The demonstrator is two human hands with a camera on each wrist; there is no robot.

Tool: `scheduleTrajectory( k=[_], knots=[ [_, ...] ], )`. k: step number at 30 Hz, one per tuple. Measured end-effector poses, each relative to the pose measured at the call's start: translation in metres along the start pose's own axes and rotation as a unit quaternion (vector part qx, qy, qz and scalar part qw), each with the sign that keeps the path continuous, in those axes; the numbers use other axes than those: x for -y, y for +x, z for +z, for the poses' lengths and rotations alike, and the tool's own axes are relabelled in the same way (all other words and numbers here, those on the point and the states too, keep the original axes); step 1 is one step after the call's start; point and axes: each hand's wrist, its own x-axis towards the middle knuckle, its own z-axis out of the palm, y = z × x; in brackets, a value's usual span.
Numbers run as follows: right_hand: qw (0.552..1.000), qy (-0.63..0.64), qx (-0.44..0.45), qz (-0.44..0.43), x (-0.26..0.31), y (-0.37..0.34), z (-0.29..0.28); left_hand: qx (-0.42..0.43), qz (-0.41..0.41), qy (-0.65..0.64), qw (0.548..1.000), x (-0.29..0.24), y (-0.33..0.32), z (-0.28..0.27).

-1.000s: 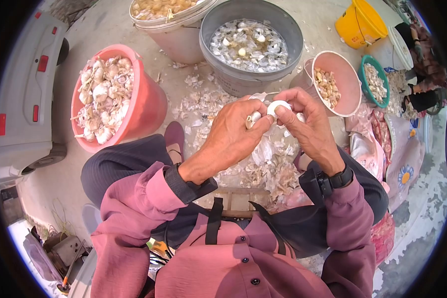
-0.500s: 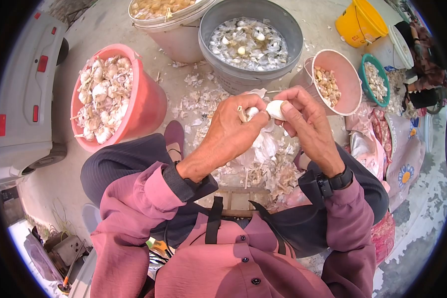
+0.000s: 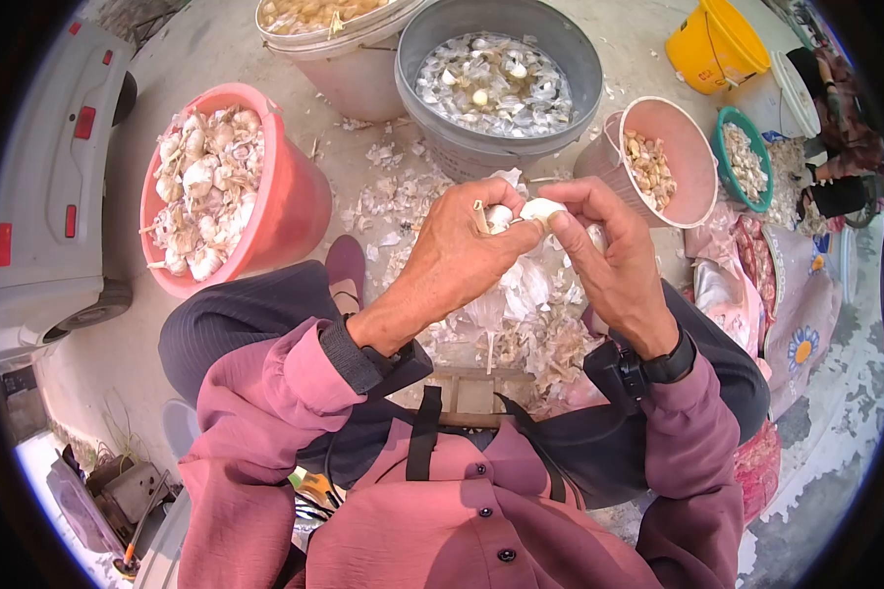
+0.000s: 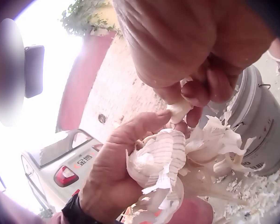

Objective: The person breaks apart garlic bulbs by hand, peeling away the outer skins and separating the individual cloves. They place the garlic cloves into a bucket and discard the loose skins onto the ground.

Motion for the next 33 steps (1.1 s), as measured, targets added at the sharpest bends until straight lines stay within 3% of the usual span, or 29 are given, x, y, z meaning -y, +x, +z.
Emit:
scheduleTrajectory(
  k=[6, 14, 20, 33],
  knots=[
    [1.000, -0.024, -0.006, -0.018, 0.002, 0.002, -0.002, -0.028, 0.022, -0.006, 0.999, 0.007, 0.003, 0.003],
    [0.999, -0.018, -0.030, -0.015, -0.003, 0.000, 0.000, 0.016, -0.012, -0.092, 0.996, 0.008, 0.004, 0.003],
    [0.998, -0.041, -0.038, -0.035, -0.003, 0.000, 0.000, 0.010, -0.008, 0.002, 1.000, -0.001, 0.003, 0.001],
    [0.999, -0.026, -0.024, -0.024, -0.002, 0.000, -0.002, 0.013, -0.020, -0.027, 0.999, 0.003, 0.001, 0.002]
  ],
)
